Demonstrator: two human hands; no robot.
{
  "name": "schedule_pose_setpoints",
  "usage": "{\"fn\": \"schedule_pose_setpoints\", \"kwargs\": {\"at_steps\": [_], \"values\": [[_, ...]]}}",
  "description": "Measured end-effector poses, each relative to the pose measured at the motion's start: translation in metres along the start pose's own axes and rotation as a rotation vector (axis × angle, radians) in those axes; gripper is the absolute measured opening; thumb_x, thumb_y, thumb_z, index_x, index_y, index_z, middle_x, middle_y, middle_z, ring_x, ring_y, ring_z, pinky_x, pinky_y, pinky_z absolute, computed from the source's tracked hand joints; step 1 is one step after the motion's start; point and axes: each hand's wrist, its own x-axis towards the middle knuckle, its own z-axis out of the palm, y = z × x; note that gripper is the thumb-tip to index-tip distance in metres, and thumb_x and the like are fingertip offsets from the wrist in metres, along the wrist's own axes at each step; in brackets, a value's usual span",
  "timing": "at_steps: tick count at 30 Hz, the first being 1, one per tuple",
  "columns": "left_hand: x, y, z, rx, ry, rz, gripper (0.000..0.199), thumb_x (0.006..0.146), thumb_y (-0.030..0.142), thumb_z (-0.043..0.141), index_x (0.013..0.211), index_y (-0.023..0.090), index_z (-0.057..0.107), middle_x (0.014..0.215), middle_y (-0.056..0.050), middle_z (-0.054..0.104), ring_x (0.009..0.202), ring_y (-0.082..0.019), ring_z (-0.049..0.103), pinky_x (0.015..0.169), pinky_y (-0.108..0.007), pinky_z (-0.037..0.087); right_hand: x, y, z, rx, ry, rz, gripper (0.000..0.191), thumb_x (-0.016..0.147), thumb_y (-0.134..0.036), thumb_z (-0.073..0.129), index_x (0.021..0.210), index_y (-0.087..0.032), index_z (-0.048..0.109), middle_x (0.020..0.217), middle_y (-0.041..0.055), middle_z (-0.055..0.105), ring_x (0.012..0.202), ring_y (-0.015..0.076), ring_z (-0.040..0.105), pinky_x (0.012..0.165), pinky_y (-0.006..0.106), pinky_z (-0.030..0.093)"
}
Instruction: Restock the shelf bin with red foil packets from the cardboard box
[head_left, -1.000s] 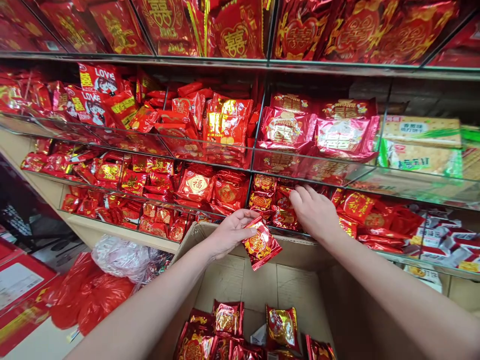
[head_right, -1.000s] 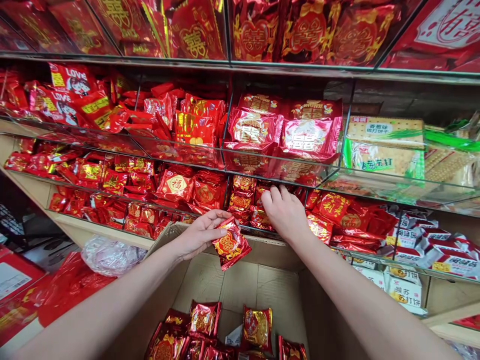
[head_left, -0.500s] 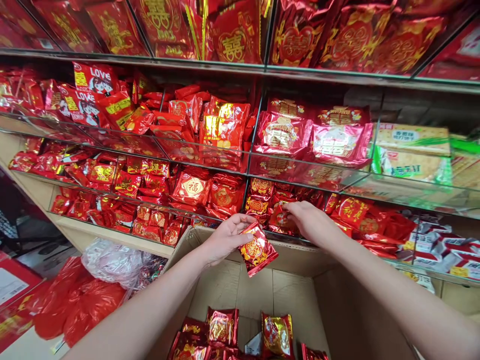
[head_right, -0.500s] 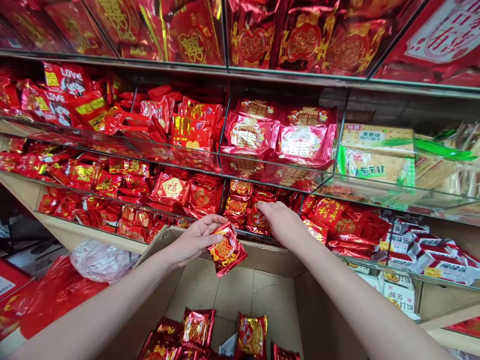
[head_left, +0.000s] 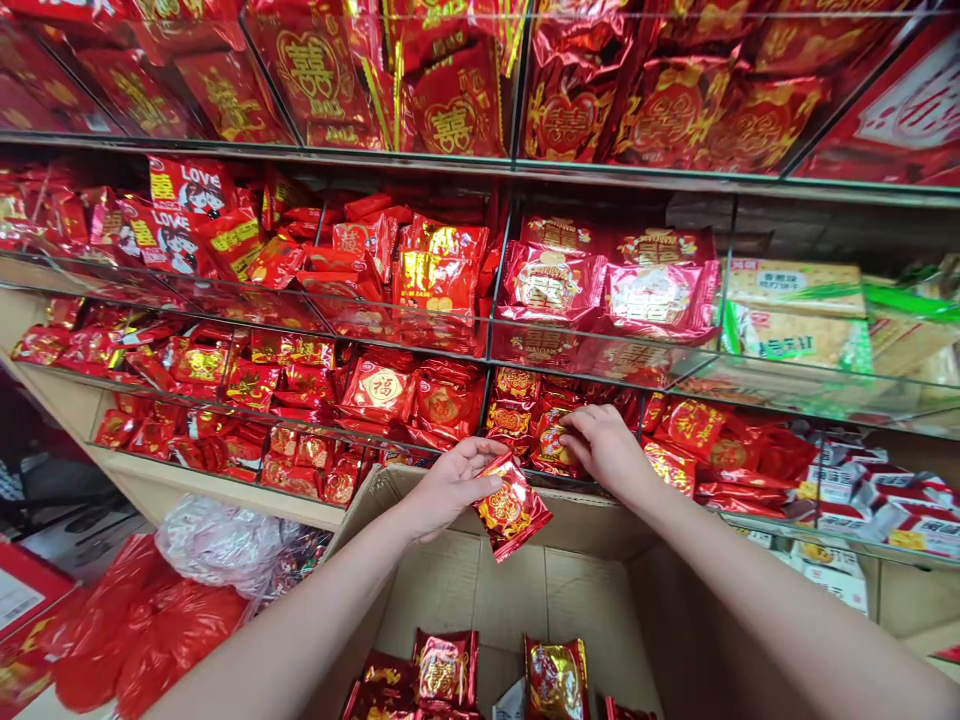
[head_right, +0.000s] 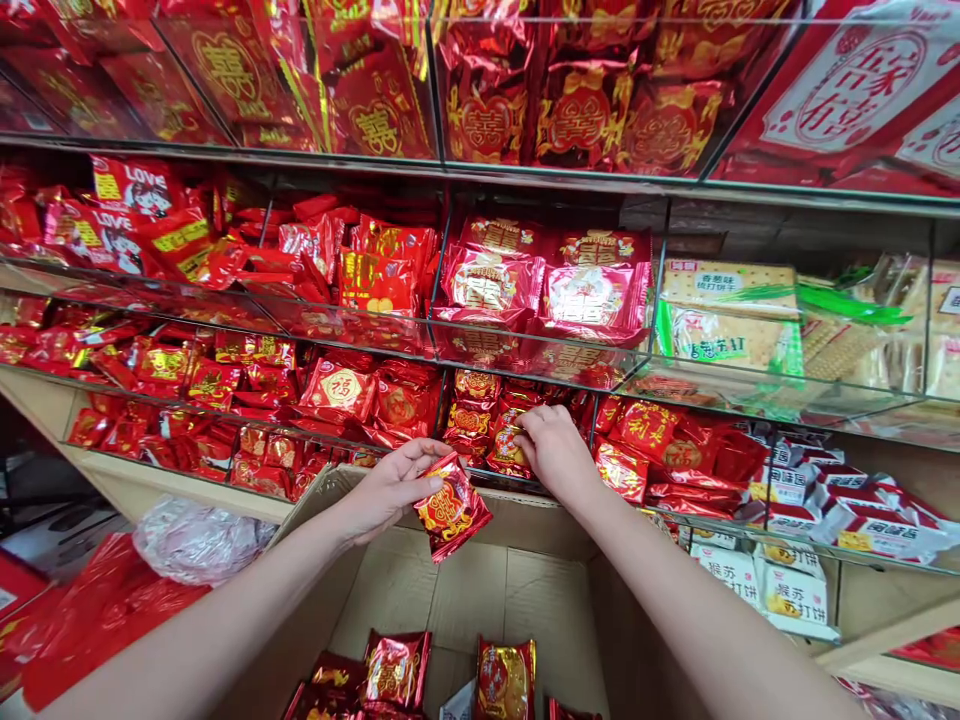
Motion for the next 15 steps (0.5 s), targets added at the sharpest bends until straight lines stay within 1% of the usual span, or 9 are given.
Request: {"fn": "schedule_pose_setpoints", "kwargs": {"at_steps": [3,5,7,8,9,11,13,15], "values": [[-0.001,0.002,0.002,-0.025,0.0,-0.01,0.031,0.065,0.016,0.067,0.093,0.018,0.054,0.093,-0.003,0.056,0.079,-0.01,0.053,0.071,-0.022,0.042,-0.006,0.001,0.002,-0.054,0.062,0.021,0.023,0.077,-0.026,0.053,0.097,-0.013,0.056,0.094,0.0103,0.057,0.088,0.0222,0.048,0.077,0.036,0.04],[-0.002,0.002,0.003,-0.045,-0.011,-0.011,0.036,0.065,0.016,0.067,0.098,0.019,0.052,0.098,-0.005,0.056,0.081,-0.011,0.054,0.072,-0.022,0.042,-0.012,-0.002,0.001,-0.063,0.161,0.019,0.025,0.078,-0.028,0.052,0.099,-0.013,0.054,0.101,0.0122,0.055,0.094,0.0243,0.047,0.079,0.039,0.039],[-0.002,0.002,0.003,-0.065,-0.013,-0.014,0.041,0.065,0.016,0.068,0.102,0.019,0.05,0.101,-0.006,0.056,0.082,-0.012,0.055,0.073,-0.024,0.043,-0.019,-0.01,-0.004,-0.042,0.265,0.004,0.024,0.08,-0.029,0.049,0.097,-0.014,0.054,0.103,0.013,0.054,0.098,0.025,0.045,0.082,0.041,0.038],[-0.002,0.002,0.004,-0.072,-0.003,-0.012,0.042,0.064,0.016,0.068,0.102,0.019,0.05,0.101,-0.007,0.057,0.082,-0.012,0.055,0.073,-0.024,0.043,-0.023,-0.017,-0.007,-0.013,0.288,-0.007,0.022,0.081,-0.029,0.048,0.095,-0.014,0.055,0.101,0.0127,0.054,0.097,0.0247,0.045,0.083,0.041,0.038],[-0.002,0.001,0.006,-0.078,0.014,-0.003,0.042,0.064,0.016,0.068,0.102,0.018,0.049,0.101,-0.007,0.057,0.083,-0.013,0.055,0.073,-0.025,0.043,-0.028,-0.026,-0.01,0.034,0.287,-0.011,0.021,0.081,-0.03,0.047,0.092,-0.015,0.055,0.098,0.012,0.055,0.095,0.0239,0.047,0.082,0.04,0.039],[-0.003,0.001,0.011,-0.097,0.06,0.03,0.042,0.064,0.017,0.068,0.101,0.018,0.049,0.1,-0.006,0.057,0.085,-0.013,0.054,0.075,-0.025,0.042,-0.039,-0.048,-0.016,0.181,0.216,0.036,0.022,0.082,-0.033,0.046,0.093,-0.015,0.054,0.093,0.0107,0.056,0.087,0.0215,0.051,0.077,0.037,0.043],[-0.005,0.001,0.021,-0.134,0.082,0.053,0.041,0.065,0.018,0.067,0.101,0.018,0.048,0.101,-0.006,0.056,0.088,-0.014,0.054,0.075,-0.025,0.042,-0.049,-0.068,-0.018,0.395,0.11,0.158,0.028,0.08,-0.036,0.048,0.1,-0.017,0.05,0.093,0.0096,0.056,0.078,0.019,0.054,0.07,0.035,0.046],[-0.007,0.002,0.032,-0.168,0.08,0.059,0.04,0.066,0.019,0.067,0.101,0.019,0.047,0.101,-0.005,0.056,0.087,-0.013,0.054,0.074,-0.024,0.042,-0.055,-0.081,-0.018,0.654,0.041,0.294,0.035,0.077,-0.038,0.052,0.105,-0.019,0.045,0.098,0.0091,0.057,0.076,0.0182,0.056,0.067,0.034,0.048]]}}
